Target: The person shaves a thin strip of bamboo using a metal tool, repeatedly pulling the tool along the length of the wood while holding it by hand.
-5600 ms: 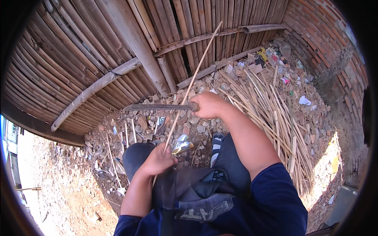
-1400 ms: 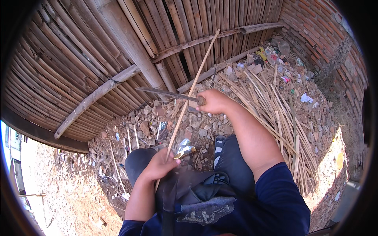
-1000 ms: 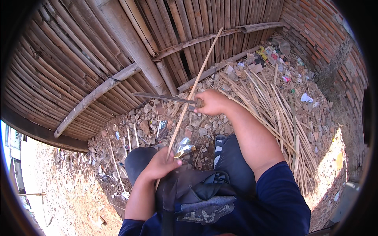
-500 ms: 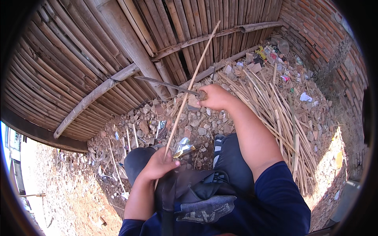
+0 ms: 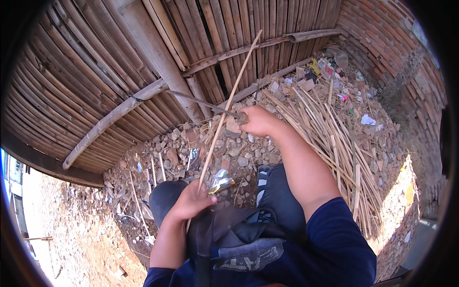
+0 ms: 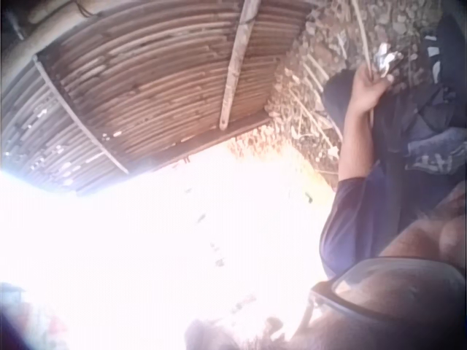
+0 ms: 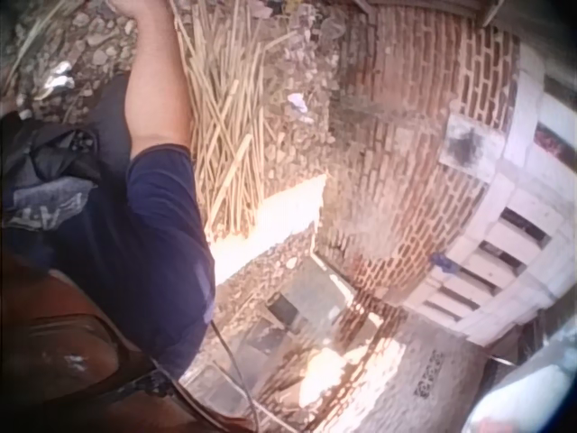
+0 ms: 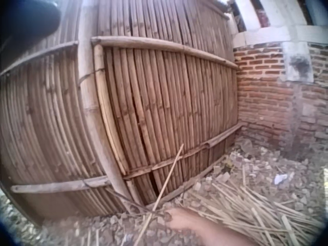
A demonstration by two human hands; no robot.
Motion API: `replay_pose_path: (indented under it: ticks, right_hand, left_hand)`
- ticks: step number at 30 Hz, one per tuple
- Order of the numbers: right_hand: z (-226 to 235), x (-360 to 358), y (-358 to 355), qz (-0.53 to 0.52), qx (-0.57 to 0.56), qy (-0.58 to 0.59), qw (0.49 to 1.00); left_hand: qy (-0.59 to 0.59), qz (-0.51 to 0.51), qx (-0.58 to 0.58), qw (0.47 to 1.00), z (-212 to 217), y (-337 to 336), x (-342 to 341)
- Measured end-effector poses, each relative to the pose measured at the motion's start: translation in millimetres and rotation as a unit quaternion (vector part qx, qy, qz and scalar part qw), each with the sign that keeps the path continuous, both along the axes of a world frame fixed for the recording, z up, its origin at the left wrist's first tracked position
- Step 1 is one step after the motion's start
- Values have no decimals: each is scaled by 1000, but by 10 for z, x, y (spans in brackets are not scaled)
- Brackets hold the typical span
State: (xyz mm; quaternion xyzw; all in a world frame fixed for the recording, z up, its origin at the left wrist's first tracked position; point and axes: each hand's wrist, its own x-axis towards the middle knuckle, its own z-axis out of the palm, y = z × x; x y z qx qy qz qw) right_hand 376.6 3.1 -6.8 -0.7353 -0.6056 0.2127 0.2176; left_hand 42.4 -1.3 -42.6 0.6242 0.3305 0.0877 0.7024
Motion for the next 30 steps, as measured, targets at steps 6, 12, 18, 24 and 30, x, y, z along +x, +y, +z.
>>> replay_pose_path:
  ticks: [6,12,18,24,30]
  right_hand:
    - [67,-171,-37,115,-73,-28,990]
    - [-118,98,53,-42,-18,61,997]
    - [133,-359,-80,142,-76,-45,986]
    - [-66,36,11,-1,-62,61,996]
    - [-150,-141,-31,67,-35,-21,997]
  left_hand:
    - [34,-8,27,999,21,-40,9]
    - [19,9,2,1000,27,-33,43]
    - [9,6,23,1000,17,-68,28]
    - [16,-4,20,1000,30,-24,48]
    - [33,-6,27,999,2,-38,32]
